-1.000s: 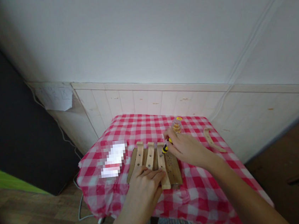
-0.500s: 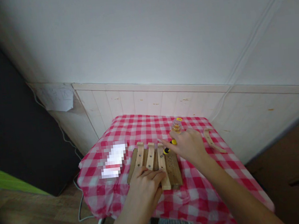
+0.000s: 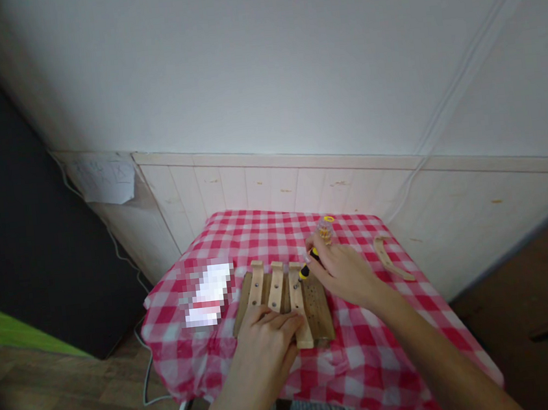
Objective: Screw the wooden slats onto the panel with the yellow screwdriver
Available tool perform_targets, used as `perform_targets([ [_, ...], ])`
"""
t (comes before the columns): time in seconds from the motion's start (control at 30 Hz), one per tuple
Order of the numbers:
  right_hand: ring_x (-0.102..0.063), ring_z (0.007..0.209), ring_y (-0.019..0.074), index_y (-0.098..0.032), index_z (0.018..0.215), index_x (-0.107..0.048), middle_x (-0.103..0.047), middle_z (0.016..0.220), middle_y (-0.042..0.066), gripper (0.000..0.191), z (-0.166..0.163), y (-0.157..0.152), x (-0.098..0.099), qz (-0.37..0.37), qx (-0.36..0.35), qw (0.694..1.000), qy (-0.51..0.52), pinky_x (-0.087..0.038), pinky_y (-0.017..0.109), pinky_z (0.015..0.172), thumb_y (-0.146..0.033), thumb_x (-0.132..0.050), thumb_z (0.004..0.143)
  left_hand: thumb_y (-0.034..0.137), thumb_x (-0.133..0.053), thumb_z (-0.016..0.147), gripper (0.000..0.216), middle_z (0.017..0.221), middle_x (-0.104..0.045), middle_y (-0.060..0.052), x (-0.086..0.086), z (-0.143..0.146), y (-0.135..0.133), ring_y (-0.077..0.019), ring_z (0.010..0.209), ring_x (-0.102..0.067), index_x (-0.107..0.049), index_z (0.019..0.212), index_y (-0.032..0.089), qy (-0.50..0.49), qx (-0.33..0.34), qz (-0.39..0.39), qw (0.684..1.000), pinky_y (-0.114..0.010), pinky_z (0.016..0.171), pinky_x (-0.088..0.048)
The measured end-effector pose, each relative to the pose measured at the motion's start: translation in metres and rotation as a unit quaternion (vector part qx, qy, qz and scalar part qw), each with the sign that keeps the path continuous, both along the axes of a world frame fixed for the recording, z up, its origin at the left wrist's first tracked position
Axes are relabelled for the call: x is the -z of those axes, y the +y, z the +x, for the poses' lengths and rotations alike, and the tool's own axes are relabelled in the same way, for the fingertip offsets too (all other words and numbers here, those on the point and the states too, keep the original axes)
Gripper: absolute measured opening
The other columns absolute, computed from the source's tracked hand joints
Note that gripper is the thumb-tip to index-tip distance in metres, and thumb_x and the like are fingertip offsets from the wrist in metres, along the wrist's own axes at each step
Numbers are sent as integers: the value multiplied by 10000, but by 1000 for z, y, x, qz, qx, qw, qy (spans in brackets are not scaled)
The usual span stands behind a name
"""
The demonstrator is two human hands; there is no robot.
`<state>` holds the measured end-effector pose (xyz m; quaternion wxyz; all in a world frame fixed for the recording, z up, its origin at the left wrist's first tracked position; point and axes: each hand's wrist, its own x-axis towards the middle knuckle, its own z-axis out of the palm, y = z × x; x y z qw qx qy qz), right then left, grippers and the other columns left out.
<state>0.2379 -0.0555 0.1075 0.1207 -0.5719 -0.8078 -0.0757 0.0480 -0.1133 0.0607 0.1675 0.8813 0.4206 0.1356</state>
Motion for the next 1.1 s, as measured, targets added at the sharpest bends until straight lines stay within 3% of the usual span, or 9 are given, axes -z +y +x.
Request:
perform_targets([
  [0.1,-699,682,235,-181,1083,-502,-716,791,81,225,1,-5,-2,-50,-53,995,62,-454,304,592,-305,-323,1025,44,-559,955,210,1122,-756,-54,0,0,0,-224,998,-695,-696,1087,133,0,0,-8,1000,-388,975,-448],
  [0.3,-699,704,213,-205,1072,-554,-732,843,75,224,2,-7,-5,-45,-79,993,77,-480,292,616,-354,-397,1015,63,-576,960,192,1126,-755,-58,1,-1,1,-231,1003,-693,-704,1085,133,1,1,-4,1000,-394,977,-456],
  [0.5,-670,625,210,-190,829,-700,-752,709,78,319,-2,4,-1,114,40,991,-62,-284,273,521,-374,-478,967,73,-588,963,184,1134,-753,-63,-3,-1,0,-237,1009,-693,-705,1095,123,9,-1,-16,1000,-403,978,-469],
  [0.67,-652,560,220,-186,800,-776,-731,617,105,553,-11,5,-4,120,130,977,-117,-217,291,508,-530,-390,995,88,-595,970,183,1148,-749,-69,-3,-1,0,-237,1031,-691,-705,1112,119,17,0,-23,1000,-407,1006,-464],
  [0.8,-667,574,243,-195,783,-791,-720,593,114,643,-13,4,-6,85,168,973,-130,-241,299,516,-527,-296,1025,71,-581,976,215,1180,-739,-71,-2,1,2,-227,1051,-691,-692,1154,117,30,2,-19,999,-400,1036,-458],
  [0.97,-679,635,249,-185,839,-727,-739,692,111,555,-4,4,4,86,98,986,-102,-342,314,567,-411,-263,1043,65,-538,997,234,1223,-718,-103,-2,2,-1,-233,1042,-697,-673,1187,89,67,12,4,998,-394,1001,-495],
  [1.1,-702,830,242,-199,908,-632,-748,886,107,426,-2,5,11,96,-20,995,29,-434,307,651,-360,-257,1033,98,-560,1000,214,1233,-715,-88,0,2,-1,-230,1059,-690,-678,1179,104,63,18,12,998,-397,1028,-484],
])
